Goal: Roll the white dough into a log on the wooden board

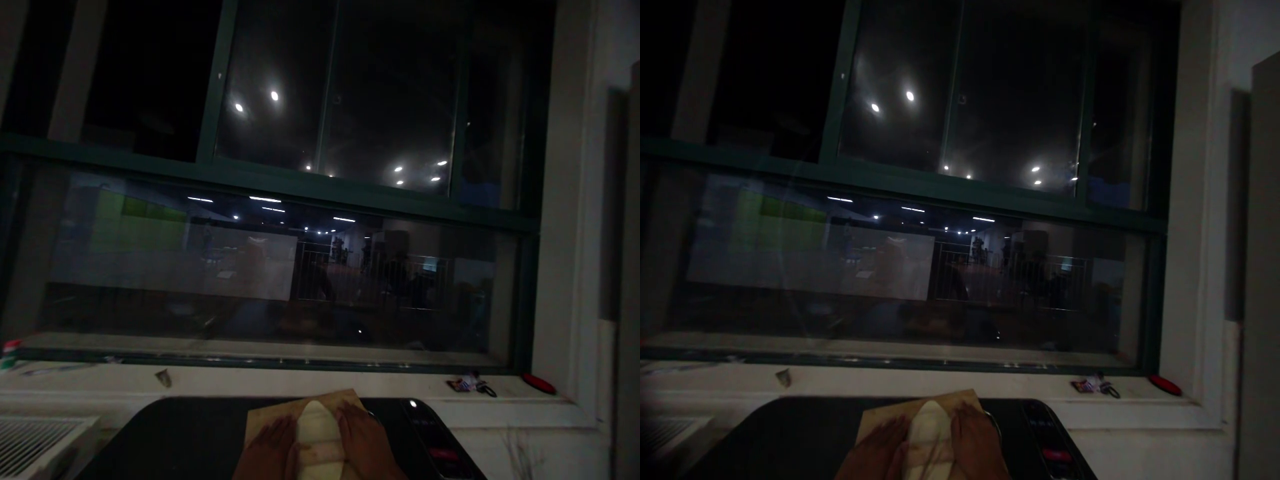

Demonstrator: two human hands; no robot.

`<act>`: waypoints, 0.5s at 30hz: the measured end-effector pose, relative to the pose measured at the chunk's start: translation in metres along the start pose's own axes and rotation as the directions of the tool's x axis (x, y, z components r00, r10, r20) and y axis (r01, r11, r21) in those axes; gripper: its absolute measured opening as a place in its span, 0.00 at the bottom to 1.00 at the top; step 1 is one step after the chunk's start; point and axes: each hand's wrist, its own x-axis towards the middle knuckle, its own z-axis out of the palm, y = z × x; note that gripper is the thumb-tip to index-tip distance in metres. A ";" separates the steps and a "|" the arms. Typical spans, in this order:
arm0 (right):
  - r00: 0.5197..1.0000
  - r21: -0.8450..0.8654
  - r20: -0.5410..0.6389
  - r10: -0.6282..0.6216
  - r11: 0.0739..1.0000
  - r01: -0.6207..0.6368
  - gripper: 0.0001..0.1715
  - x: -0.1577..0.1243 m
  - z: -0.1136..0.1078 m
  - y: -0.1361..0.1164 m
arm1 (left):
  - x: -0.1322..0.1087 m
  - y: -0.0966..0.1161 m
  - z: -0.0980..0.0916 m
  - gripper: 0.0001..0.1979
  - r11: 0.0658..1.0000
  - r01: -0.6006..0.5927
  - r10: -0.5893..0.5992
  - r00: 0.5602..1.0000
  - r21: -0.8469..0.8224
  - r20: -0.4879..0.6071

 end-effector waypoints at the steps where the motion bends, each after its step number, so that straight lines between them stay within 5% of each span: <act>1: 1.000 0.000 -0.003 -0.006 1.000 0.006 0.30 0.006 0.003 0.002 | 0.005 0.000 -0.001 0.28 1.000 0.004 -0.005 1.000 0.023 0.007; 8: 0.995 -0.014 -0.001 -0.101 0.995 0.101 0.22 0.050 0.033 0.020 | 0.034 -0.007 -0.007 0.26 0.996 0.017 -0.024 0.997 0.092 0.071; 12: 0.998 -0.016 -0.054 0.019 1.000 -0.020 0.21 0.074 0.039 0.020 | 0.051 -0.021 0.002 0.26 0.995 -0.018 0.014 0.999 0.094 0.041; 15: 0.987 -0.017 -0.098 0.125 0.992 -0.128 0.28 0.088 0.040 0.019 | 0.065 -0.037 0.015 0.24 0.993 0.094 -0.093 0.996 0.078 -0.009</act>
